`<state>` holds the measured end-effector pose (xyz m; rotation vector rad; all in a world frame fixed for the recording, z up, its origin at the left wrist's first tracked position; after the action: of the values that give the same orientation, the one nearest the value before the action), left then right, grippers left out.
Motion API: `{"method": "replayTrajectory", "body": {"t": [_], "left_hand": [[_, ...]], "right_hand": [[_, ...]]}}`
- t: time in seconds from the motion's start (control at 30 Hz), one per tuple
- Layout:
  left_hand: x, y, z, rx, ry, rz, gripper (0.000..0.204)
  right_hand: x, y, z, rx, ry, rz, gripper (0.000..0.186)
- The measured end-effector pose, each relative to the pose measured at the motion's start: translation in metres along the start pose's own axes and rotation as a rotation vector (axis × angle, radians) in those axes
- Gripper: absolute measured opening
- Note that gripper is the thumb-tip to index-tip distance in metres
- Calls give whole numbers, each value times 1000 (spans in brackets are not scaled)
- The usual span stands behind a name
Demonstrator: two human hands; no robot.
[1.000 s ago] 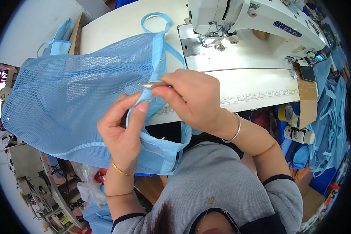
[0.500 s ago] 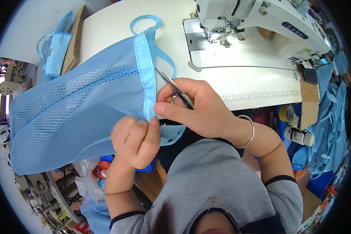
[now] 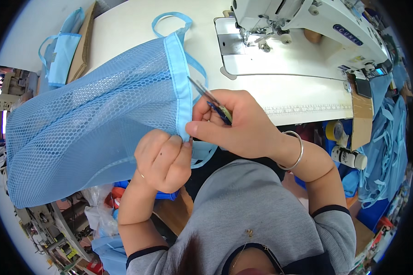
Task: Sewing a blue mesh bag using an industrial sewing machine.
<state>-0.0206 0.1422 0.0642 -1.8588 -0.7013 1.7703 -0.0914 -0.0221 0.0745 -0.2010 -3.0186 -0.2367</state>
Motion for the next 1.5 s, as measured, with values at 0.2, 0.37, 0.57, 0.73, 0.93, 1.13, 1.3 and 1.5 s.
{"method": "replayTrajectory", "body": {"t": [0.2,0.37,0.57,0.73,0.93,1.13,1.3,1.5], "left_hand": [[-4,7,-2,26,110,-2,19],[3,6,-1,49,46,-76,35],[-1,9,0,83,75,-88,32],[4,12,-4,73,77,-73,27],[0,14,-2,73,113,-86,20],[0,16,-2,99,153,-132,18],[-4,24,-3,50,113,-65,17],[-2,23,-2,135,58,-91,17]], "right_hand": [[-1,-4,2,94,12,-58,5],[2,-7,8,17,-12,-9,4],[6,-6,7,102,-31,-12,4],[11,-16,3,336,-109,35,9],[11,-4,6,330,-104,66,9],[10,-11,8,468,-307,-5,7],[23,-23,-6,613,-360,91,6],[20,-34,-21,207,-179,66,6]]}}
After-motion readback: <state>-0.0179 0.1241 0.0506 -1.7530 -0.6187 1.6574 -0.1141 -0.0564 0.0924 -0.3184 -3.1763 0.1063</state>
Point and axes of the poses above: each hand's wrist, its own x-axis away from the middle knuckle, its own y-axis out of the palm, z = x × y, the point moved 2 cm from there along -x, towards the middle knuckle, and after that the axes turned 5 degrees about -x, right-handed, at the moved point
